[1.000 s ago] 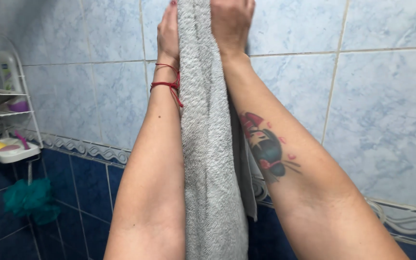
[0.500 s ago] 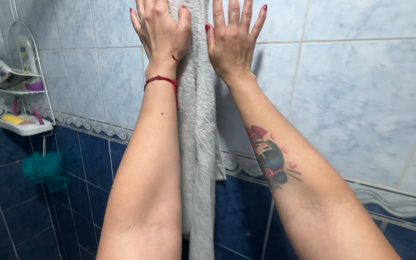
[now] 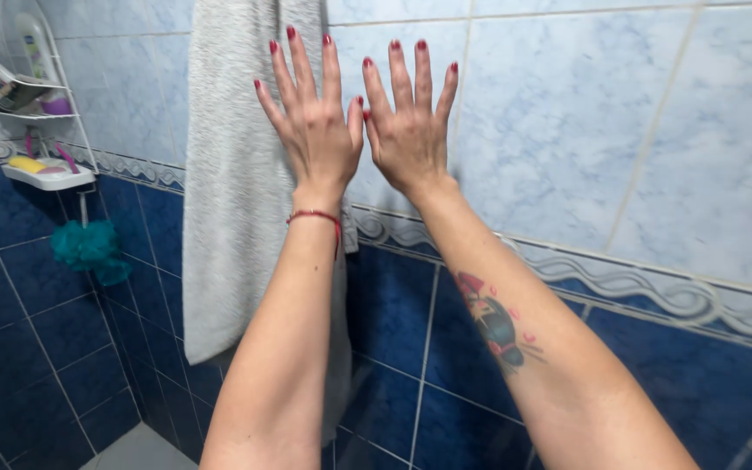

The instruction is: Scrubbing a glass dining table with a sponge and cleaning solution.

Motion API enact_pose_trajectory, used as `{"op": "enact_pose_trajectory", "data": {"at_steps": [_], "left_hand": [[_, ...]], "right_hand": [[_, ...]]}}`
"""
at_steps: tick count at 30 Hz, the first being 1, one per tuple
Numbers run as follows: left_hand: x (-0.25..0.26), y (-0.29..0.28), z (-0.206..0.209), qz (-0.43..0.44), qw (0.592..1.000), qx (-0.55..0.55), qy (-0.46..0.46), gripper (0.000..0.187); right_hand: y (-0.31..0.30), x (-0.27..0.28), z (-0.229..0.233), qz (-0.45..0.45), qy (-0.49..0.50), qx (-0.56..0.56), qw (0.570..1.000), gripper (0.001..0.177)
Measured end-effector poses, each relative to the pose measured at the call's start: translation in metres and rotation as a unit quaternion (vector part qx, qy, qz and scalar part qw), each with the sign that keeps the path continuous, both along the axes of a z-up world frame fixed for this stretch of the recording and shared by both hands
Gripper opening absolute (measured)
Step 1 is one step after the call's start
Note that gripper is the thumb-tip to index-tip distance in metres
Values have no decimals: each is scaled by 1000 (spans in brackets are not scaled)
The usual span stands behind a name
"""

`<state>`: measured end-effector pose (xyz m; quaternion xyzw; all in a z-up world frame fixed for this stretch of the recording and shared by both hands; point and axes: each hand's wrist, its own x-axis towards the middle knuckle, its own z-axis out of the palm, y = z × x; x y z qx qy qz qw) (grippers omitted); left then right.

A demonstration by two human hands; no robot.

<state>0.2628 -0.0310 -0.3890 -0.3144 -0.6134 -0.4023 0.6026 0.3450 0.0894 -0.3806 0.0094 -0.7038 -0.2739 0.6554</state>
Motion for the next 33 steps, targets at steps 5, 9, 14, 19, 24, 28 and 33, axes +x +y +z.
{"op": "enact_pose_trajectory", "data": {"at_steps": [5,9,14,19,24,28,33], "left_hand": [[30,21,-36,-21,999,-26,27,79],[48,53,-54,-51,997,-44,33,76],[75,108,-55,-145,988,-30,51,75],[128,163,-41,-234,969,-17,74,72],[194,222,-41,-310,946,-10,98,68],[258,254,-48,-385,916,-24,109,67],[346,277,-56,-474,871,-25,129,69]], "right_hand": [[18,41,-37,-45,-6,1,999,56],[39,71,-52,-74,-10,0,997,58],[76,115,-59,-146,-10,-16,989,60],[117,176,-55,-216,20,-17,976,59],[144,256,-57,-318,30,-35,947,58],[153,328,-67,-398,32,-48,915,55],[142,418,-78,-491,35,-64,868,54]]}}
